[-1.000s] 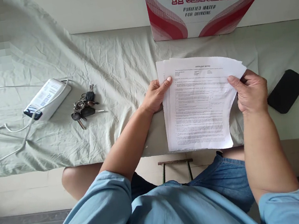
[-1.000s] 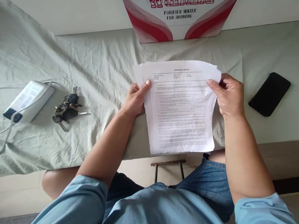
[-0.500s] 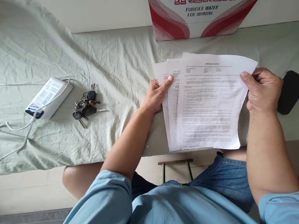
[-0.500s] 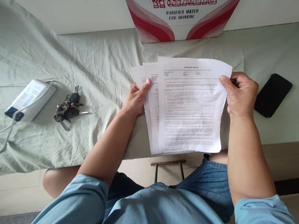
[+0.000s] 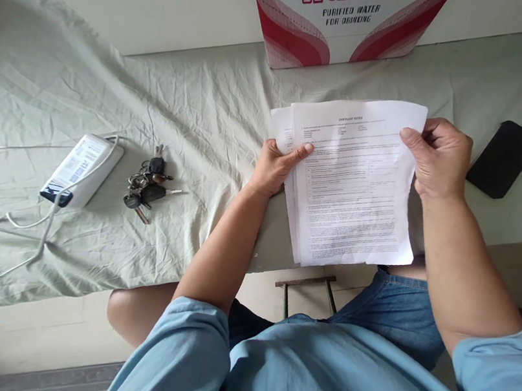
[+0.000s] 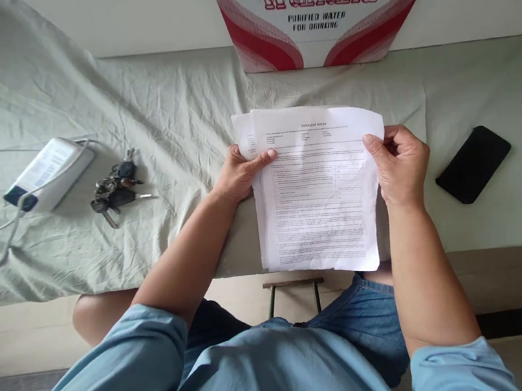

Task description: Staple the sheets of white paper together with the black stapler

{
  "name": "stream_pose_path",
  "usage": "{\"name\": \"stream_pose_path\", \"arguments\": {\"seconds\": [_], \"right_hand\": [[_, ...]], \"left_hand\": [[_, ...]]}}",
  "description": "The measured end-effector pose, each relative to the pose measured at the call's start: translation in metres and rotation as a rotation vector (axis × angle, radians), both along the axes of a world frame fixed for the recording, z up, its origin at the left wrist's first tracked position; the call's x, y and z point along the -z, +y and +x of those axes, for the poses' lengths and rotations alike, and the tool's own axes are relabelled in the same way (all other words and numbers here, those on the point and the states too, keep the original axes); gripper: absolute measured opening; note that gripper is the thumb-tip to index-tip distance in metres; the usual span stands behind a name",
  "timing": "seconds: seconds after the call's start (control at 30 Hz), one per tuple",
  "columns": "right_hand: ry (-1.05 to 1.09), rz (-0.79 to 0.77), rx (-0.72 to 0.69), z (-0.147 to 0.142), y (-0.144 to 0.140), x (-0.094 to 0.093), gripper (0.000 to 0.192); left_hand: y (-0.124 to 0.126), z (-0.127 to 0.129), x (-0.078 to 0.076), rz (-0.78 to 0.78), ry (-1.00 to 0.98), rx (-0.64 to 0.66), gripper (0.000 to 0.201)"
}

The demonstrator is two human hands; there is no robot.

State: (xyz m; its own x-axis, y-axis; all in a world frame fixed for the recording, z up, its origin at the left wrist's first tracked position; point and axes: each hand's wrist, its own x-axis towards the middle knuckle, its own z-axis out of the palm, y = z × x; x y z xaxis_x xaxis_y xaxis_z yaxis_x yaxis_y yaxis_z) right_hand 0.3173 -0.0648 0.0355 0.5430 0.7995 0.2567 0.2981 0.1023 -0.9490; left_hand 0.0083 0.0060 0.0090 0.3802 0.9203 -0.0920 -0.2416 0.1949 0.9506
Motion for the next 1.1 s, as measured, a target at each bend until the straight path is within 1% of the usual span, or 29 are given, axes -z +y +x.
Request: {"name": "stream_pose_path", "arguments": {"seconds": [0.07,0.2,0.27,0.3,0.33,0.4,0.47,0.57,0.63,0.67,0.7,0.77,0.83,0.93,1.0,1.03,1.1], "right_hand": [[0.037,-0.038,-0.079,0.003,-0.001,0.0,0.044],[0.229,-0.227,-0.264,0.011,-0.005,-0.007,0.075],[0.326,-0.332,-0.342,0.009,-0.007,-0.012,0.079],[0.369,-0.375,-0.382,0.006,-0.008,-0.014,0.08],[0.41,-0.409,-0.416,0.001,-0.009,-0.015,0.08],[0.474,-0.439,-0.453,-0.01,-0.008,-0.014,0.08],[0.507,-0.398,-0.411,-0.022,-0.006,-0.01,0.082],[0.481,-0.211,-0.267,-0.028,-0.002,-0.011,0.082],[0.416,-0.042,-0.201,-0.023,-0.002,-0.018,0.077],[0.377,0.038,-0.188,-0.018,-0.003,-0.022,0.075],[0.34,0.106,-0.186,-0.013,-0.004,-0.028,0.074],[0.278,0.18,-0.196,-0.004,-0.009,-0.037,0.076],[0.251,0.153,-0.222,0.0,-0.014,-0.041,0.08],[0.26,-0.029,-0.322,-0.001,-0.021,-0.039,0.084],[0.251,-0.133,-0.374,-0.004,-0.023,-0.036,0.082],[0.237,-0.141,-0.372,-0.006,-0.024,-0.035,0.08],[0.214,-0.076,-0.324,-0.007,-0.024,-0.034,0.079]], "left_hand": [[0.005,0.001,0.004,-0.016,-0.011,-0.116,0.073],[0.022,-0.002,0.014,-0.005,-0.121,-0.406,0.082],[0.031,-0.005,0.017,0.013,-0.16,-0.494,0.083],[0.034,-0.007,0.017,0.025,-0.161,-0.512,0.082],[0.036,-0.009,0.018,0.038,-0.151,-0.507,0.081],[0.038,-0.011,0.018,0.055,-0.113,-0.449,0.077],[0.037,-0.011,0.018,0.06,-0.101,-0.387,0.075],[0.032,-0.011,0.013,0.063,-0.172,-0.369,0.078],[0.028,-0.015,0.006,0.075,-0.208,-0.359,0.081],[0.027,-0.02,0.001,0.085,-0.205,-0.345,0.08],[0.027,-0.026,-0.003,0.098,-0.188,-0.337,0.075],[0.028,-0.041,-0.01,0.132,-0.132,-0.32,0.065],[0.03,-0.053,-0.012,0.147,-0.083,-0.282,0.063],[0.031,-0.059,-0.006,0.136,-0.012,-0.183,0.064],[0.03,-0.057,0.0,0.126,0.028,-0.166,0.059],[0.029,-0.055,0.001,0.12,0.032,-0.182,0.054],[0.028,-0.053,0.001,0.099,0.002,-0.239,0.047]]}}
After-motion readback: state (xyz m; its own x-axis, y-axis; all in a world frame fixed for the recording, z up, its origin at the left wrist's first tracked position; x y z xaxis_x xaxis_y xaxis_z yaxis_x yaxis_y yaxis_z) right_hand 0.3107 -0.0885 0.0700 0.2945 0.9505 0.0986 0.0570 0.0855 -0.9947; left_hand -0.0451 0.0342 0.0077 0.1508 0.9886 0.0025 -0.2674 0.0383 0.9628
